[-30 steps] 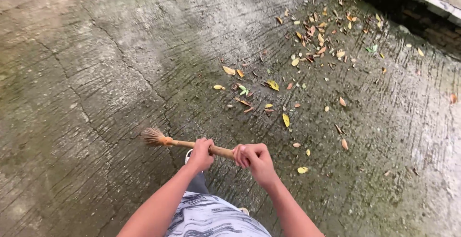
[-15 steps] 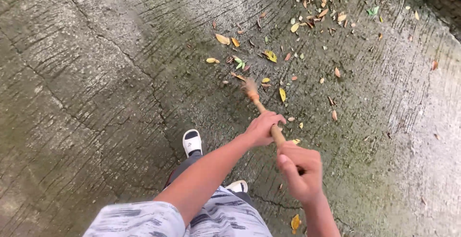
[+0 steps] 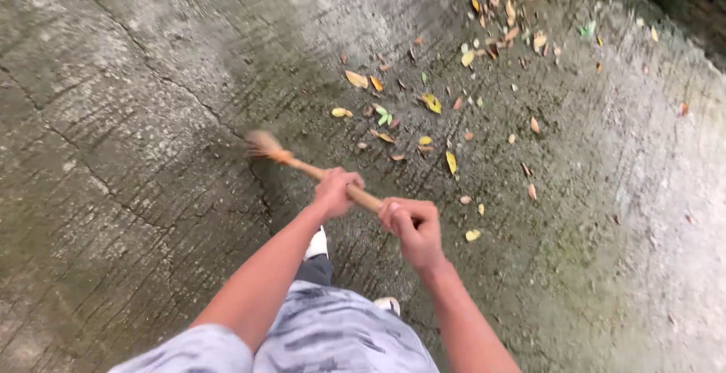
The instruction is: Sweeping dry leaves and debris from a concrete outdoor surface using a broom.
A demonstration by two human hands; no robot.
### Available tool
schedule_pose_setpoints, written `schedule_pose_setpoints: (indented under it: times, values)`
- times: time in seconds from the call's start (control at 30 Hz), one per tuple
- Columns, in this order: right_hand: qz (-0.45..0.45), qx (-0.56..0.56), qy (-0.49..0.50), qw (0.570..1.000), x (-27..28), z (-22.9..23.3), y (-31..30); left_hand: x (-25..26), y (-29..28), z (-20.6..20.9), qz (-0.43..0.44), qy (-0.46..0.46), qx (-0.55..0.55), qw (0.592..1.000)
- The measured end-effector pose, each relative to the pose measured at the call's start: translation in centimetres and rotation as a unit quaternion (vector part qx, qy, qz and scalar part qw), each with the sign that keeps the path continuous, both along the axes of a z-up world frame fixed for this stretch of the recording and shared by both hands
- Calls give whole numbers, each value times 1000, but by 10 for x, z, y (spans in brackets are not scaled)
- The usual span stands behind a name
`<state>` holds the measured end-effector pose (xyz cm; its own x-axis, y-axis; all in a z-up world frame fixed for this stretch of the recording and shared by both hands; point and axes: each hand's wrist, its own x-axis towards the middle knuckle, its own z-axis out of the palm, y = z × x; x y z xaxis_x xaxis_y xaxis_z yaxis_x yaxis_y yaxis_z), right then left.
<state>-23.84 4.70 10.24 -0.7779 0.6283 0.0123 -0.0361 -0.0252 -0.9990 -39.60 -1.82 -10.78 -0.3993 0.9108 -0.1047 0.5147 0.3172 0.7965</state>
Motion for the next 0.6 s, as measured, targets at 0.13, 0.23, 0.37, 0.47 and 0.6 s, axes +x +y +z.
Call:
schedule_pose_setpoints:
  times: [0.13,0.23,0.37,0.47,0.6]
  values:
    - [-29,163,-148,975,19,54,28,44,83,-12,-151,-66,74,984]
    - [-39,227,-130,964,22,81,46,62,134,30,-183,-68,134,971]
    - [-50,207,-17,977,20,116,52,59,146,102,-227,-87,147,959]
    - [-52,175,58,982,10,122,60,26,127,126,-212,-64,114,969]
    - [76,194,-2,978,-24,80,100,-47,101,79,-158,28,122,980]
